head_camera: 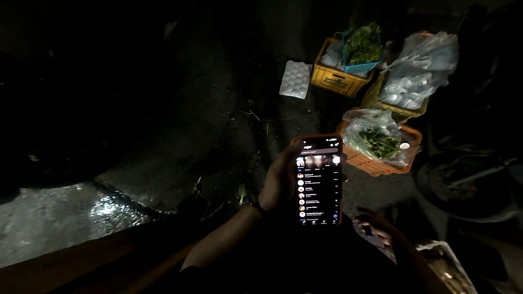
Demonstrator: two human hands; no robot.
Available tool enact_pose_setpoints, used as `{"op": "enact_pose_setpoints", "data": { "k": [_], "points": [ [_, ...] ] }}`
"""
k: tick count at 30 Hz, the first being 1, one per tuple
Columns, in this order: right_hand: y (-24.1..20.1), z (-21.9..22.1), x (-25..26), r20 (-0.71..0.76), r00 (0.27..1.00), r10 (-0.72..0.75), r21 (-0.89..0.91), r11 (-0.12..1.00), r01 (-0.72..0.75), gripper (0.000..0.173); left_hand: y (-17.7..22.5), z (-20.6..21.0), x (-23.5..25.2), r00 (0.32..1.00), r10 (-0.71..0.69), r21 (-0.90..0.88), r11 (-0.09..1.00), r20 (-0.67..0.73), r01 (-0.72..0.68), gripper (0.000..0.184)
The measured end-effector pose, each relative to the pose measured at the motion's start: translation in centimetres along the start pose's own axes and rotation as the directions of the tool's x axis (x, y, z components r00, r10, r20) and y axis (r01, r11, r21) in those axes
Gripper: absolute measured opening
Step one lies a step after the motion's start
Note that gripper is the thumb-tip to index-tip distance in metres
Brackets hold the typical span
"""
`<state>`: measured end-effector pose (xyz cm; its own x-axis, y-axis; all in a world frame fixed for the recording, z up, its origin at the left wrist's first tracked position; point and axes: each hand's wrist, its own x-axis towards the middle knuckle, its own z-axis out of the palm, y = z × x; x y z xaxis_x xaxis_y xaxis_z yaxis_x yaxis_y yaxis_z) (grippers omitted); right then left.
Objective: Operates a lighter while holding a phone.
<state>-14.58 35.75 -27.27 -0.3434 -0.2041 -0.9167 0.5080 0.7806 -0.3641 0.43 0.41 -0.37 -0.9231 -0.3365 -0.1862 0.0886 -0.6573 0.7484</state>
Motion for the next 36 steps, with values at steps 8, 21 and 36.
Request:
{"op": "enact_pose_setpoints", "data": {
  "k": [8,21,36],
  "points": [
    [-11.0,0.6,-7.5,-0.017,0.892,-0.452,0.578,0.724,0.378,0.038,-0.1,0.3,-0.3,0.998,0.04,0.078,0.996,-0.05,-0.036,0.044],
    [-20.5,6.2,-25.8,0.228,0.11,-0.968,0.658,0.236,0.715,0.053,-0.4,0.4,-0.8,0.998,0.022,0.015,1.0,-0.062,-0.021,0.04],
    [-21.3,8.9,-27.4,0.52,-0.141,-0.842,0.727,0.349,0.592,0.05,-1.6,0.1,-1.7,0.992,-0.005,-0.007,1.0,-0.125,0.004,0.028]
  ]
}}
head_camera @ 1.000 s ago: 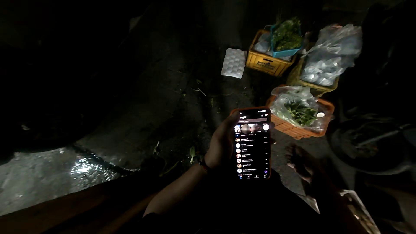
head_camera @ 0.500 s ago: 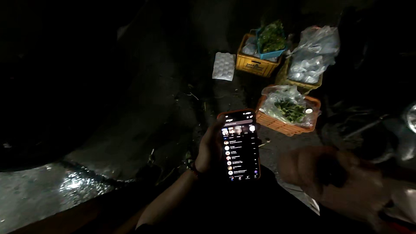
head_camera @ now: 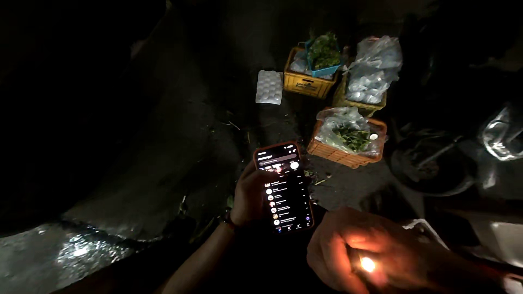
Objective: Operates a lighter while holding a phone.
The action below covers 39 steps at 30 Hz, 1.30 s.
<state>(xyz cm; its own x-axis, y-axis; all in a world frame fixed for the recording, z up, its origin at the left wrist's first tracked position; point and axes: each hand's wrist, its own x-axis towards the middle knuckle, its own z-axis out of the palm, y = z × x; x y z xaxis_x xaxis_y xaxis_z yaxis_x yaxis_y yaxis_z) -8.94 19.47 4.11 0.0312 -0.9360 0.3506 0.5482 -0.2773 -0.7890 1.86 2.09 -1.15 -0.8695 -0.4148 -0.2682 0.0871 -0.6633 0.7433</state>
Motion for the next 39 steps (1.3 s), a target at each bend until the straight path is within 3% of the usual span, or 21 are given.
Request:
{"op": "enact_pose_setpoints", "data": {
  "k": [8,13,22,26,30,36,39],
  "points": [
    [-0.1,0.3,-0.1,0.038,0.999,0.027,0.034,0.999,-0.029,0.049,-0.2,-0.2,0.1,0.998,0.018,0.025,1.0,0.058,-0.02,0.025],
    [-0.1,0.2,-0.3,0.063,0.996,-0.068,-0.105,0.992,0.074,0.047,-0.3,0.3,-0.2,0.999,0.012,0.035,0.999,0.051,-0.014,0.028],
    [-0.6,0.0,-0.3,0.101,0.994,-0.048,-0.167,0.984,0.064,0.051,-0.7,0.1,0.0,0.997,0.041,0.074,0.996,0.071,-0.046,0.028],
    [0.0,0.1,-0.4,0.102,0.973,-0.208,-0.225,0.948,0.226,0.037,-0.6,0.1,0.0,0.994,0.039,0.04,0.998,0.105,-0.043,0.028],
    [0.1,-0.1,-0.2,0.11,0.973,-0.202,-0.223,0.949,0.222,0.036,-0.5,0.0,0.2,0.995,0.024,0.072,0.997,0.093,-0.03,0.028],
    [0.8,-0.2,-0.3,0.095,0.935,-0.342,-0.3,0.885,0.355,0.018,-0.6,0.0,0.6,0.994,0.022,0.096,0.995,0.108,-0.033,0.028],
    [0.0,-0.3,-0.1,0.089,0.978,-0.186,-0.181,0.963,0.2,0.037,-0.7,0.2,0.8,0.995,0.032,0.092,0.995,0.097,-0.041,0.028]
  ]
}}
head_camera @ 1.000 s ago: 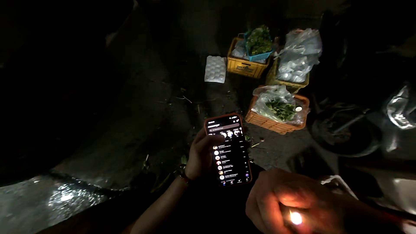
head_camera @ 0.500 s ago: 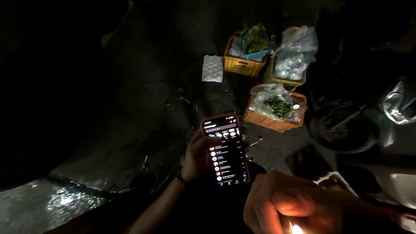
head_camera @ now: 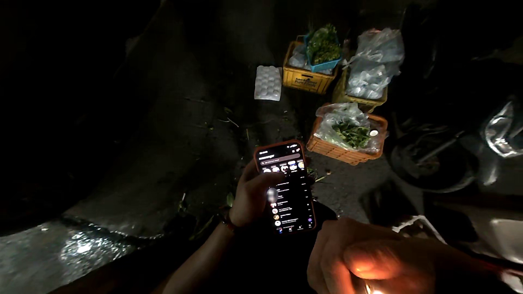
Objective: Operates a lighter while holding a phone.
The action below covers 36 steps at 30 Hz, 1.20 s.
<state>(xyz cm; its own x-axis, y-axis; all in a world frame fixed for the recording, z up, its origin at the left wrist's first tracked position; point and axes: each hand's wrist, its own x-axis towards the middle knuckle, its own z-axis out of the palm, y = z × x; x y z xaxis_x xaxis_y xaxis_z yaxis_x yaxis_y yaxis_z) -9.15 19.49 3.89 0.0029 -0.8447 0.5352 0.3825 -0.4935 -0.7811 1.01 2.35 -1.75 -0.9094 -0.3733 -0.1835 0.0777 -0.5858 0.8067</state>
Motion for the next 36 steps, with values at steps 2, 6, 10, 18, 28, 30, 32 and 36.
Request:
{"op": "enact_pose_setpoints", "data": {
  "k": [2,6,10,18,28,30,32,36],
  "points": [
    [-0.1,-0.4,0.1,0.037,0.999,0.018,-0.014,1.0,-0.018,0.038,-0.1,-0.1,0.2,1.0,-0.001,-0.013,1.0,0.007,0.001,0.027],
    [0.2,-0.6,0.0,0.027,0.997,-0.067,-0.086,0.994,0.069,0.028,-0.2,-0.1,0.4,1.0,-0.019,-0.027,0.999,0.003,0.019,0.027],
    [-0.2,-0.8,0.4,0.038,0.999,0.034,-0.034,0.999,-0.032,0.043,-0.1,-0.2,0.7,0.999,-0.035,-0.032,0.999,0.025,0.036,0.029],
    [0.0,-1.2,0.8,0.031,0.997,0.065,-0.017,0.998,-0.064,0.044,0.3,0.1,1.0,0.999,-0.02,0.062,0.998,-0.026,0.022,0.029],
    [0.2,-1.6,1.3,0.015,0.999,0.039,-0.032,0.999,-0.038,0.045,0.6,-0.3,1.7,1.0,-0.016,0.025,1.0,-0.009,0.017,0.028],
    [0.1,-1.6,1.4,0.018,0.999,0.039,-0.034,0.999,-0.038,0.045,0.7,-0.6,1.8,1.0,-0.013,0.023,1.0,0.01,0.013,0.028],
    [0.0,-1.6,1.5,0.018,0.997,0.069,-0.007,0.998,-0.069,0.048,0.8,-0.7,1.9,1.0,0.0,0.024,1.0,0.013,0.0,0.028],
    [0.6,-1.5,1.3,-0.02,0.999,-0.045,-0.011,0.999,0.044,0.031,0.8,-1.1,2.2,1.0,-0.003,-0.021,1.0,0.01,0.004,0.025]
  ]
}}
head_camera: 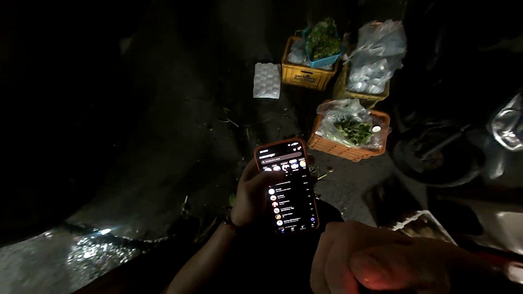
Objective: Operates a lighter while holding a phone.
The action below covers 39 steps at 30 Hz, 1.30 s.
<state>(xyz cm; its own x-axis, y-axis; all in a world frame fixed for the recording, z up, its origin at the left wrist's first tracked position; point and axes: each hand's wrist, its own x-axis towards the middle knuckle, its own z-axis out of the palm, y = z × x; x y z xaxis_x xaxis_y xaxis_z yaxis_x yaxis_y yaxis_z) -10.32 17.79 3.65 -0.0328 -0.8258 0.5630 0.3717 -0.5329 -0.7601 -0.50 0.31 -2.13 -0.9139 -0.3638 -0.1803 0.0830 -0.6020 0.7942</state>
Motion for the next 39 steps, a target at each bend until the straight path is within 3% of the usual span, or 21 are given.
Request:
{"op": "enact_pose_setpoints", "data": {
  "k": [4,7,10,12,14,16,17,18,20,21,22,24,28,30,33,36,39],
  "points": [
    [0.5,0.3,0.3,-0.027,0.997,-0.074,-0.031,0.997,0.073,0.025,0.1,0.0,0.2,1.0,-0.024,-0.008,1.0,-0.008,0.024,0.025],
    [-0.6,-0.3,0.1,-0.016,0.989,0.149,0.034,0.988,-0.149,0.052,0.4,0.2,0.3,0.998,-0.056,-0.063,0.997,-0.017,0.055,0.026],
    [-2.0,-2.1,-2.2,-0.1,0.953,0.287,0.13,0.953,-0.273,0.054,0.7,0.2,0.3,0.999,-0.017,-0.049,0.999,-0.031,0.016,0.024],
    [-2.1,-4.1,-5.8,-0.295,0.895,0.334,0.133,0.942,-0.307,0.047,0.7,-0.5,0.2,1.0,-0.013,-0.083,0.996,0.015,0.014,0.025],
    [-1.2,-6.1,-10.2,-0.596,0.709,0.377,0.054,0.9,-0.433,0.036,0.7,-0.9,0.1,1.0,-0.006,-0.09,0.996,0.014,0.007,0.025],
    [0.8,-7.7,-15.0,-0.843,0.38,0.381,0.048,0.756,-0.652,0.031,0.8,-1.0,0.0,1.0,0.0,-0.096,0.995,0.006,0.0,0.025],
    [2.1,-8.4,-17.3,-0.909,0.2,0.367,0.063,0.595,-0.802,0.03,0.9,-1.0,-0.1,1.0,0.001,-0.095,0.995,0.011,0.0,0.025],
    [3.5,-8.7,-19.5,-0.938,0.073,0.34,0.058,0.361,-0.931,0.032,1.0,-1.1,-0.2,1.0,0.001,-0.092,0.996,0.019,0.0,0.025],
    [6.1,-8.6,-23.5,-0.936,-0.075,0.345,0.053,-0.073,-0.996,0.038,1.1,-1.0,-0.4,1.0,-0.006,-0.077,0.997,0.023,0.008,0.024],
    [7.2,-8.2,-25.3,-0.915,-0.15,0.375,0.067,-0.224,-0.972,0.043,1.2,-0.9,-0.5,1.0,-0.02,-0.066,0.998,0.012,0.021,0.023],
    [8.3,-7.4,-26.7,-0.893,-0.217,0.394,0.103,-0.291,-0.951,0.046,1.3,-0.8,-0.6,0.999,-0.033,-0.062,0.998,-0.001,0.033,0.023],
    [10.2,-5.4,-28.9,-0.865,-0.313,0.393,0.228,-0.249,-0.941,0.045,1.3,-0.9,-0.7,0.999,-0.043,-0.061,0.997,-0.015,0.042,0.023],
    [13.5,-1.3,-32.3,-0.847,-0.386,0.367,0.4,-0.041,-0.916,0.033,0.8,-1.8,-1.2,0.999,-0.032,-0.079,0.996,0.033,0.035,0.027],
    [14.1,0.1,-33.1,-0.819,-0.418,0.394,0.438,-0.04,-0.898,0.033,0.7,-2.0,-1.6,0.998,-0.042,-0.088,0.995,0.052,0.047,0.028],
    [12.8,1.6,-30.5,-0.687,-0.513,0.515,0.554,-0.087,-0.828,0.036,0.8,-2.2,-1.9,0.995,-0.049,-0.091,0.994,0.083,0.057,0.026],
    [12.1,1.9,-31.2,-0.609,-0.51,0.608,0.597,-0.072,-0.799,0.041,1.0,-2.3,-2.4,0.995,-0.053,-0.107,0.992,0.088,0.062,0.026],
    [12.4,1.1,-33.5,-0.758,-0.489,0.431,0.552,0.027,-0.833,0.036,1.1,-2.4,-2.9,0.995,-0.051,-0.113,0.992,0.082,0.06,0.027]
  ]
}}
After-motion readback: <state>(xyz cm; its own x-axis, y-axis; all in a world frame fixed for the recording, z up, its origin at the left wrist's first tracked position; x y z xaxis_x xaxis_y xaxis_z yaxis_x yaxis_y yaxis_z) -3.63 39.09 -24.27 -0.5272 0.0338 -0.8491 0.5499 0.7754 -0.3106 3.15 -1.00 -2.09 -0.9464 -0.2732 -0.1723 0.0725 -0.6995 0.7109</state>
